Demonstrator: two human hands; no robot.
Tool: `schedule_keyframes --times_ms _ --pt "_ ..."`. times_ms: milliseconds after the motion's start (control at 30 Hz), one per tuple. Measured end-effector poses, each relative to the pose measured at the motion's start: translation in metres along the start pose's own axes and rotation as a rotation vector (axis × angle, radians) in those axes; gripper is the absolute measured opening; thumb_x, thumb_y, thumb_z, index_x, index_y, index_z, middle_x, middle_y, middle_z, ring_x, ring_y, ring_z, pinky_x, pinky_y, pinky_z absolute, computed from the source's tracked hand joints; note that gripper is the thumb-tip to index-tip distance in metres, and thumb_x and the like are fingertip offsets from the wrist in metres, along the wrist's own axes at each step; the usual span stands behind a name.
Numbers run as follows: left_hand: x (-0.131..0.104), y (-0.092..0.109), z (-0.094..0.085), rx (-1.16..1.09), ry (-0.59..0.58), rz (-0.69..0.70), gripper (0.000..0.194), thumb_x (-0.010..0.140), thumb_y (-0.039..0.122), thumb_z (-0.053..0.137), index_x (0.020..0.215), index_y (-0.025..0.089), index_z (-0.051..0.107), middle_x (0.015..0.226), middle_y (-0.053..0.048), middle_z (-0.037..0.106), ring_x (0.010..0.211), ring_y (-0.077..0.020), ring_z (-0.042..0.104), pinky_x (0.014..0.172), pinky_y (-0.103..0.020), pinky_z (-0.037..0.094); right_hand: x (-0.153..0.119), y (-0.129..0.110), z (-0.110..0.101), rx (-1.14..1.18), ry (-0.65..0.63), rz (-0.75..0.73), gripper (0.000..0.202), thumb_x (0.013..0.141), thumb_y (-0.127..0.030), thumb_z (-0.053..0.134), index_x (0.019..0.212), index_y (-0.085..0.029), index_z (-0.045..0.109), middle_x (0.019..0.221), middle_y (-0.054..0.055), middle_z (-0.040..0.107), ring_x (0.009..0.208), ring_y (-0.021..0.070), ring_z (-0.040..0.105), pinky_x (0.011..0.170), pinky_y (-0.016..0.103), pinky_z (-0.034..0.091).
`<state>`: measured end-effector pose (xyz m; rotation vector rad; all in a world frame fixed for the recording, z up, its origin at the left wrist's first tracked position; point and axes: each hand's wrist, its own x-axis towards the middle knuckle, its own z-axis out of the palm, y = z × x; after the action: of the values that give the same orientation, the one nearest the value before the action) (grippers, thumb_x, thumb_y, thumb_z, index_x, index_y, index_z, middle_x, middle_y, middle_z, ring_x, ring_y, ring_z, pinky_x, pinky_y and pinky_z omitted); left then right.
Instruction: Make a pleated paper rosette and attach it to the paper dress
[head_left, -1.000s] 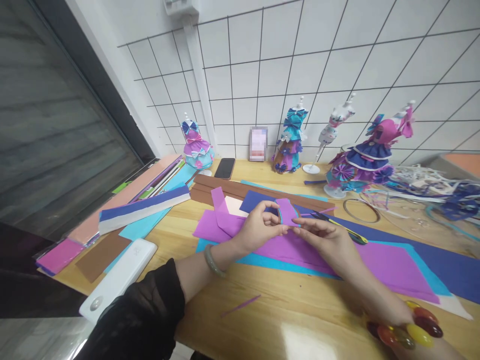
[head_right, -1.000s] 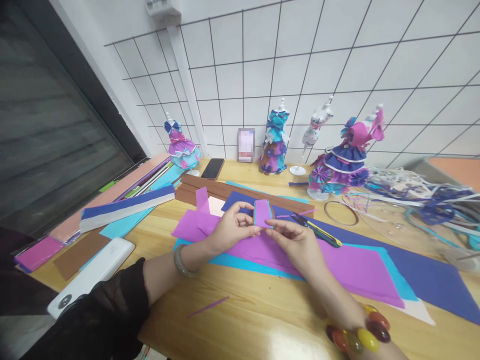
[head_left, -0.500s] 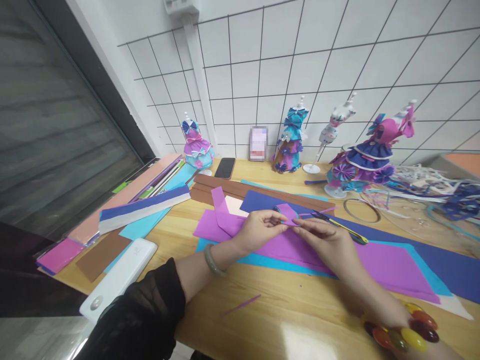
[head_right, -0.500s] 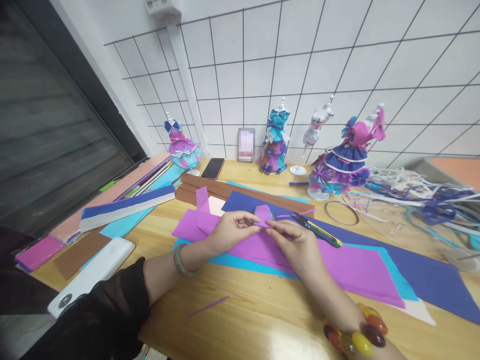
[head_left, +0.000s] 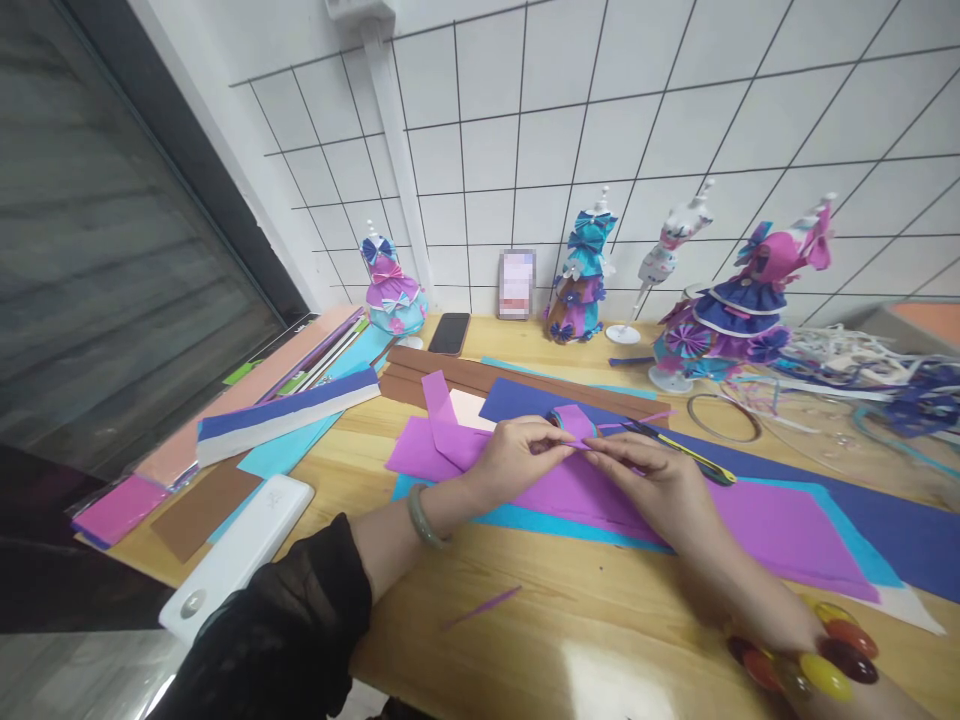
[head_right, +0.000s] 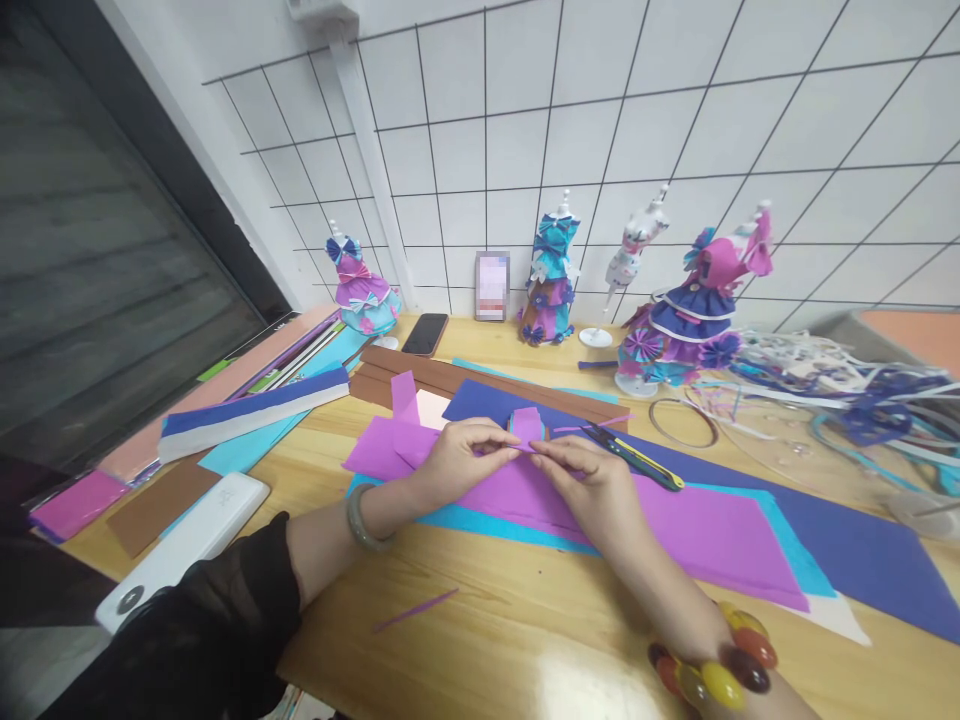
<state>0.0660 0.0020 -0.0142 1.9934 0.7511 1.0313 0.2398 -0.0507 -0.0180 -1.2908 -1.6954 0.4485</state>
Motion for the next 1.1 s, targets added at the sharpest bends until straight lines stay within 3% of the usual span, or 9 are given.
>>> schedule_keyframes --times_ms 733,1100 --pt "0.0014 -0.0046 -0.0010 0.060 -0.027 0.123 0.020 0.080 0.027 0.050 0.085 0.018 0.067 0.081 -0.006 0.064 0.080 -0.0144 0.058 0.075 -0.026 0.045 0.0002 0.0028 -0.0030 -0.114 -0.036 -0.065 0.017 0.078 -0.028 0.054 0.086 -0.024 0.069 0.082 0.005 0.067 0.077 0.0196 0.061 0.070 0.035 0.048" --pt "0.0004 -0.0025 -0.0005 -0.012 -0.010 0.085 0.021 0.079 0.029 0.051 0.082 0.015 0.067 0.079 -0.007 0.061 0.078 -0.0138 0.056 0.073 -0.026 0.044 -0.0010 -0.0036 0.0022 0.070 0.024 0.225 0.024 0.070 -0.040 0.061 0.079 -0.019 0.068 0.078 0.006 0.068 0.074 0.0216 0.062 0.071 0.037 0.048"
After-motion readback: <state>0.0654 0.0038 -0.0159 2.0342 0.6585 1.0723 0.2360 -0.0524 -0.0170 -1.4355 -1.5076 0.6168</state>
